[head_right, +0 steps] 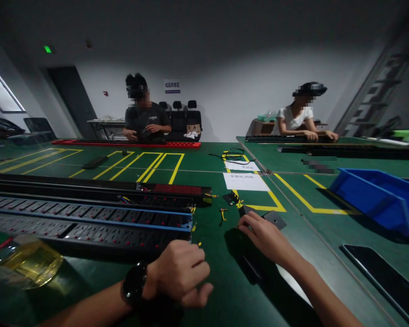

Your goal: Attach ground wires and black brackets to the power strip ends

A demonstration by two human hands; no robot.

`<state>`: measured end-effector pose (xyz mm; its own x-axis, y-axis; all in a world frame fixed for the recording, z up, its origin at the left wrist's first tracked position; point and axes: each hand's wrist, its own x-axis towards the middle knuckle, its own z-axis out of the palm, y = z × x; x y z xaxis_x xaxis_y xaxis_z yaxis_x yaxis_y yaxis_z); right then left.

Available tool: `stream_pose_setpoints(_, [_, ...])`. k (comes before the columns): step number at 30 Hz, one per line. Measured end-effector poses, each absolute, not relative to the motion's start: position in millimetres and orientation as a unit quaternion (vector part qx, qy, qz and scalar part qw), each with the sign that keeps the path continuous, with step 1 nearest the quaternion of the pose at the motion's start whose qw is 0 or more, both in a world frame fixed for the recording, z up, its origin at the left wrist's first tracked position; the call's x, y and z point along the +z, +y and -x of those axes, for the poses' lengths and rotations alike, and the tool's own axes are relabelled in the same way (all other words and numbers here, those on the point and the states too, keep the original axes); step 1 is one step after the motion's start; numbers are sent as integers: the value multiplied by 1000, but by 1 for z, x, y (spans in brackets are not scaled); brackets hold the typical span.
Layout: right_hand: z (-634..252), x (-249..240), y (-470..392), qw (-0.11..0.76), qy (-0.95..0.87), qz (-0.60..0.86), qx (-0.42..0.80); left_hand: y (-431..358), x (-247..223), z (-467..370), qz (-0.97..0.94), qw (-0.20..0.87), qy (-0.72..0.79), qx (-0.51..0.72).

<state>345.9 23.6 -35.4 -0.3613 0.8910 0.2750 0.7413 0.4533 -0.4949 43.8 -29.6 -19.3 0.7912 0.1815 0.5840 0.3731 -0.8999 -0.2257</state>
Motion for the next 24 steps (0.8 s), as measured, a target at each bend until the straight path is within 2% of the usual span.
stream_pose_setpoints(5, [-304, -31, 2, 397, -817, 409, 89, -18, -3, -27, 881, 119, -279, -362])
stream_pose_setpoints(13, [-258, -37, -29, 429, -852, 300, 13, -15, -2, -25, 875, 64, -309, -367])
stream_pose_setpoints(24, [-241, -45, -33, 444, -832, 320, 95, -15, 3, -19, 916, -2, -261, -305])
